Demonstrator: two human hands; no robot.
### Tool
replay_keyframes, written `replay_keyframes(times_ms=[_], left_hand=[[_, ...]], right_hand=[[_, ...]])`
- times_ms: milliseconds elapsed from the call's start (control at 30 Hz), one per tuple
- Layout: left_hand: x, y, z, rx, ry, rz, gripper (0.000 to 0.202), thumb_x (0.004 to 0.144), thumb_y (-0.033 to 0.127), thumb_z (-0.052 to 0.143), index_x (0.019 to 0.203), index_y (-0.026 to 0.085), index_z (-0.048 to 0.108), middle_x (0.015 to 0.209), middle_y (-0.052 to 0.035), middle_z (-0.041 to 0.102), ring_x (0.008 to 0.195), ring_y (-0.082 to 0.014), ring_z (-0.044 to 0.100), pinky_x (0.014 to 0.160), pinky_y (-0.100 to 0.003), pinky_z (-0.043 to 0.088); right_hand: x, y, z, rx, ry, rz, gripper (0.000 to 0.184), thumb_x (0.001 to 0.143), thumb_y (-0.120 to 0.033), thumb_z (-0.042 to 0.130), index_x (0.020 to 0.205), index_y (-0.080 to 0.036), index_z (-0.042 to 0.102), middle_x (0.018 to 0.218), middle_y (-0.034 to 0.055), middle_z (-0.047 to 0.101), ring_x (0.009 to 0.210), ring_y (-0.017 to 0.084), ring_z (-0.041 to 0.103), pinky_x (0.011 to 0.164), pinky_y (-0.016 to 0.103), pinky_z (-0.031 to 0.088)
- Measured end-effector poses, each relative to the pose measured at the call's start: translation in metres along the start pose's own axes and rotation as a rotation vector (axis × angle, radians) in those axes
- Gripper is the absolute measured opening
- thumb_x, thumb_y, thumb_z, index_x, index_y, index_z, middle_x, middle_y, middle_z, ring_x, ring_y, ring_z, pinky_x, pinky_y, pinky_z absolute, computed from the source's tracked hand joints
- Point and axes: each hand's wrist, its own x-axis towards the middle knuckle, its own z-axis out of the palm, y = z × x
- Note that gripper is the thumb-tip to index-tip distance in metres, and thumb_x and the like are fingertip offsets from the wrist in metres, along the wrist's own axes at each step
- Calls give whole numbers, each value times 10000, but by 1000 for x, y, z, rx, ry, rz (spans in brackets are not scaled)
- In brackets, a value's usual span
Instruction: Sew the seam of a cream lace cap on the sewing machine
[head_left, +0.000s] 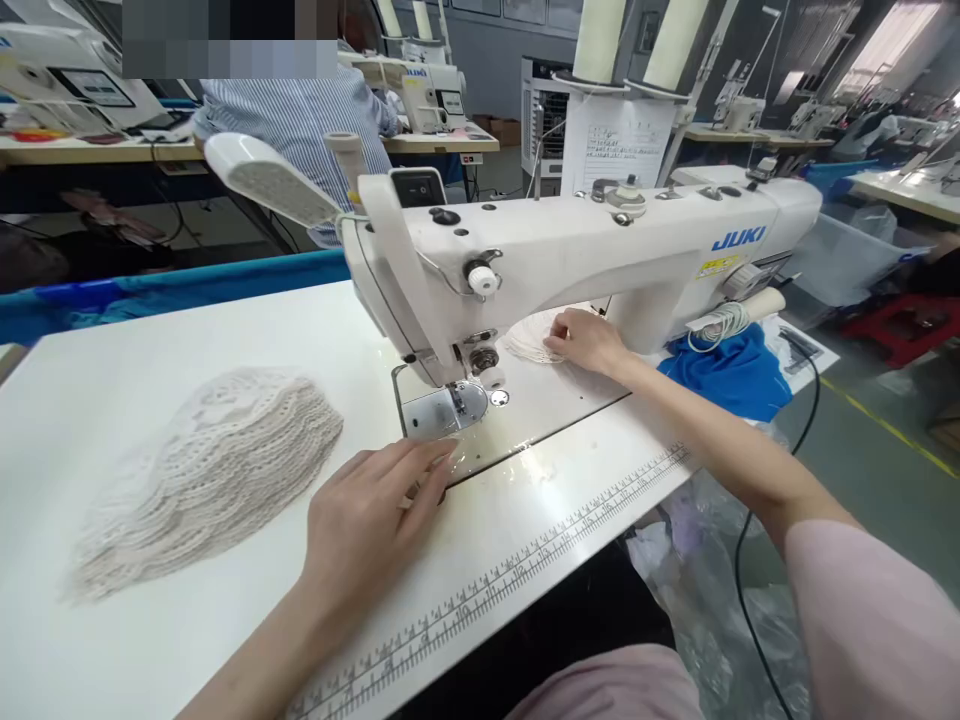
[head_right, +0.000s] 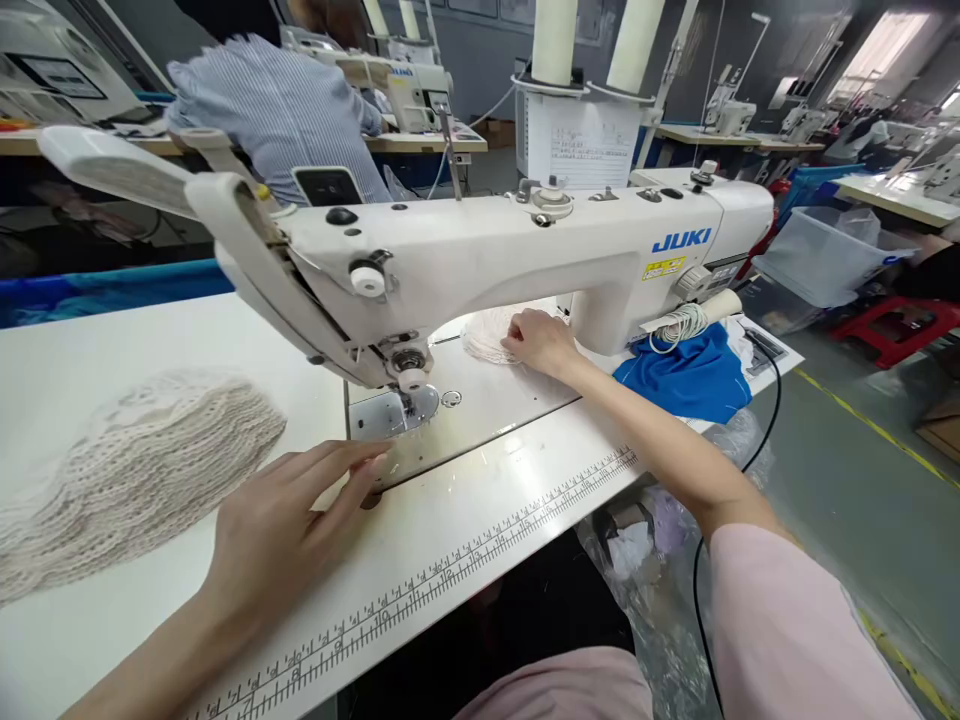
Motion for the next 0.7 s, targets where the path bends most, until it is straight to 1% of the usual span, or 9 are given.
replay_keyframes(times_ms=[133, 233, 333, 433, 533, 600, 633, 667, 700], left_hand=[[-1, -5, -1, -62, -39, -99, 235, 936, 374, 441, 919, 263, 647, 921, -19, 728, 829, -220, 644, 744, -371, 428], [4, -5, -1, -75, -148, -187, 296, 939, 419, 396, 882, 255, 636, 919, -29, 704, 851, -239, 623, 768, -408, 380], [8, -1, 0, -91, -228, -269, 340, 933, 474, 375, 872, 245, 619, 936, -42, 686, 874, -259, 602, 797, -438, 353], [6, 5, 1, -101, -269, -289, 310, 886, 508, 453, 813, 234, 577, 878, -36, 669, 839, -255, 584, 834, -462, 345], [2, 10, 1, -165, -311, -272, 241, 874, 439, 485, 782, 225, 549, 818, -18, 645, 793, -226, 570, 832, -445, 360], [0, 12, 0, -272, -312, -285, 209, 894, 407, 469, 822, 224, 540, 816, -8, 638, 769, -199, 560, 794, -397, 388], [0, 12, -1, -340, -306, -297, 204, 902, 408, 466, 847, 224, 533, 822, -4, 637, 753, -185, 553, 761, -366, 401], [1, 12, -2, -414, -304, -309, 199, 908, 410, 469, 871, 222, 525, 831, -2, 635, 734, -170, 547, 720, -334, 409], [2, 12, -3, -485, -303, -319, 197, 914, 409, 472, 884, 220, 517, 836, 2, 632, 711, -155, 540, 677, -306, 410]], right_hand=[[-27, -25, -5, 9, -64, -144, 126, 862, -202, 489, 823, -173, 605, 918, 65, 647, 786, 168, 555, 648, 290, 360], [-62, -60, -1, 71, -258, -316, 150, 880, -189, 495, 766, -183, 593, 790, 16, 652, 639, 110, 538, 559, 252, 348], [-97, -96, 6, 195, -445, -535, 119, 920, -209, 486, 860, -181, 585, 795, 4, 660, 615, 104, 535, 524, 241, 311], [-117, -113, 10, 365, -568, -661, 95, 915, -243, 553, 852, -179, 584, 730, -28, 646, 605, 91, 537, 510, 220, 329], [-115, -105, 11, 520, -454, -638, 100, 926, -244, 538, 884, -181, 604, 816, -13, 666, 665, 92, 577, 574, 211, 424], [-102, -92, 12, 549, -321, -535, 159, 926, -247, 526, 1057, -182, 590, 1109, 54, 645, 668, 82, 589, 601, 232, 474], [-94, -85, 12, 534, -306, -488, 277, 900, -267, 569, 1165, -189, 552, 1258, 90, 578, 644, 71, 583, 604, 247, 487], [-85, -79, 13, 536, -349, -440, 392, 851, -320, 643, 1206, -198, 532, 1291, 98, 556, 604, 60, 575, 586, 249, 489], [-76, -75, 13, 566, -446, -392, 407, 826, -378, 670, 1171, -199, 550, 1252, 88, 581, 551, 49, 559, 536, 239, 473]])
